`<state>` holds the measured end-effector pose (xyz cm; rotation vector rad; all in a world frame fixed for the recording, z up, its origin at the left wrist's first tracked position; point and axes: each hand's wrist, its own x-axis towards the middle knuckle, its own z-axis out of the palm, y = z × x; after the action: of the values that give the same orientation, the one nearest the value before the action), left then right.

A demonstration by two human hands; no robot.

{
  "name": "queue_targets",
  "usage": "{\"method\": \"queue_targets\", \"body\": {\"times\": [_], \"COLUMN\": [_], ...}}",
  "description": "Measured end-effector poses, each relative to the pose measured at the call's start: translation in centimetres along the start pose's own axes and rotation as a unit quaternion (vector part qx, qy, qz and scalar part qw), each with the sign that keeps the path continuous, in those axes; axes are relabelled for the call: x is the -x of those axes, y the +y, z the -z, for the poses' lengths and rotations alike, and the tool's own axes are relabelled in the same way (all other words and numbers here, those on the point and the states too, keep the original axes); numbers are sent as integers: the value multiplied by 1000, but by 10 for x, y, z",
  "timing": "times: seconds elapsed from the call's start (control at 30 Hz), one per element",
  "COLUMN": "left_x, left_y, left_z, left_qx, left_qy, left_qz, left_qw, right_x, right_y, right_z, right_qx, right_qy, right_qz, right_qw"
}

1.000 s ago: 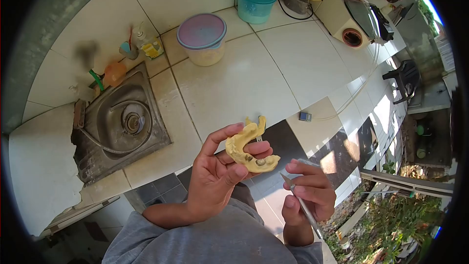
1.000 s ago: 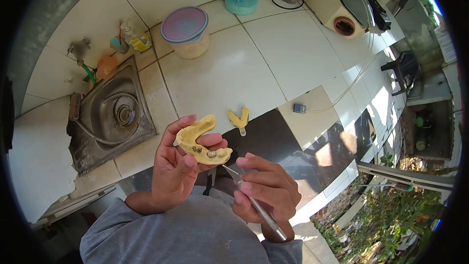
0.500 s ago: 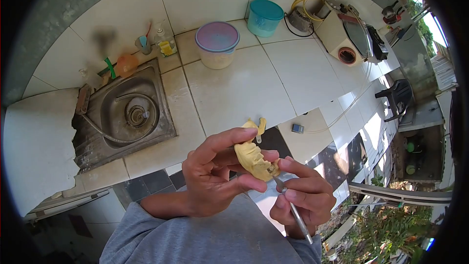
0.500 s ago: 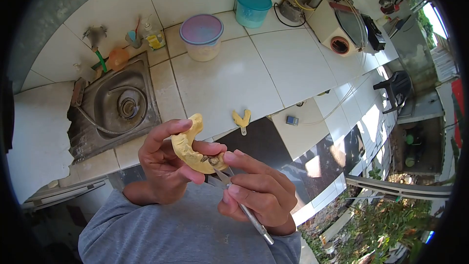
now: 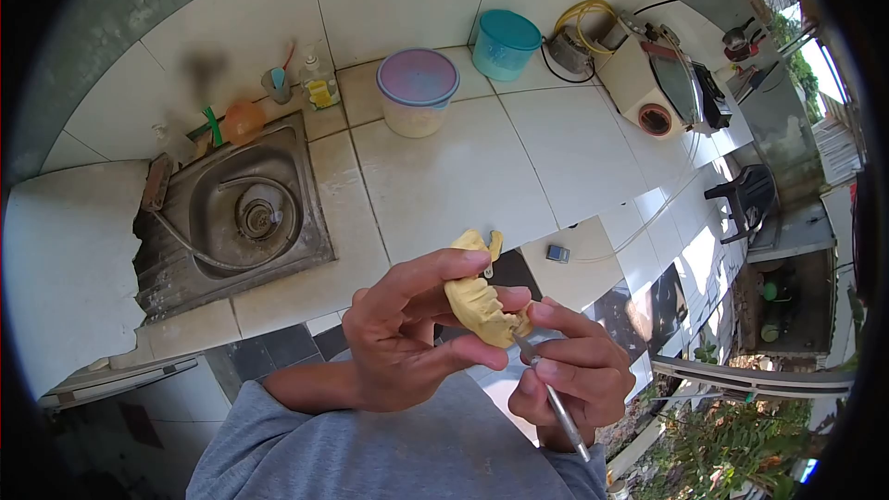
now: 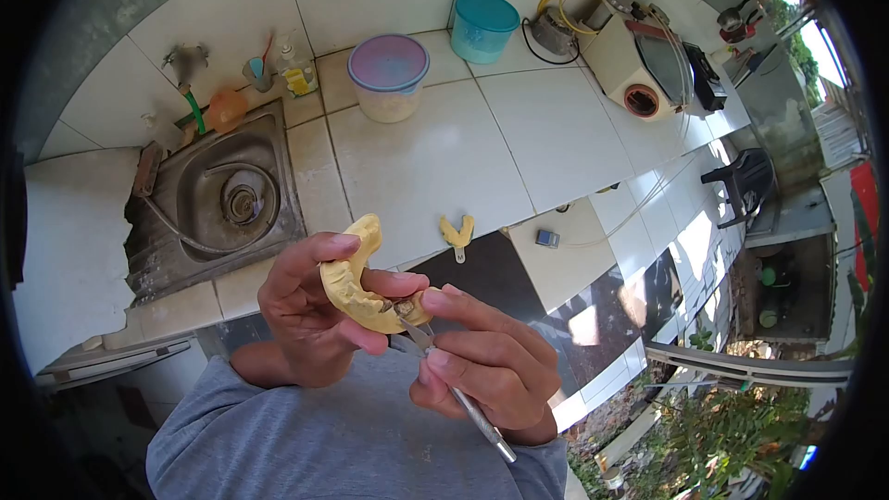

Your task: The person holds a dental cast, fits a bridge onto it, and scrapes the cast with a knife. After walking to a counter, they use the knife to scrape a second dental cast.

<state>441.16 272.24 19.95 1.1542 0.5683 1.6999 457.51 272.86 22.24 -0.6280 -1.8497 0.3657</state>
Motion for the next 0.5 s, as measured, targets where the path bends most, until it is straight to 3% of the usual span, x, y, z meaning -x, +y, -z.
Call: {"method": "queue_targets", "body": {"times": [0.23,0.5], "left_x": [-3,0], "left_y": [-1,-1], "left_z": [5,4], "left_qx": [7,6], "left_qy": [-34,-6], "left_qz": [-21,-35], "left_qw": [999,999], "right_x": [-2,-7], "right_y": [-2,-2], "right_z": [-2,-3], "right_qx": [-13,-1], "right_qy": [9,-3], "right_qz": [2,13], "right_qw": [1000,1000]}}
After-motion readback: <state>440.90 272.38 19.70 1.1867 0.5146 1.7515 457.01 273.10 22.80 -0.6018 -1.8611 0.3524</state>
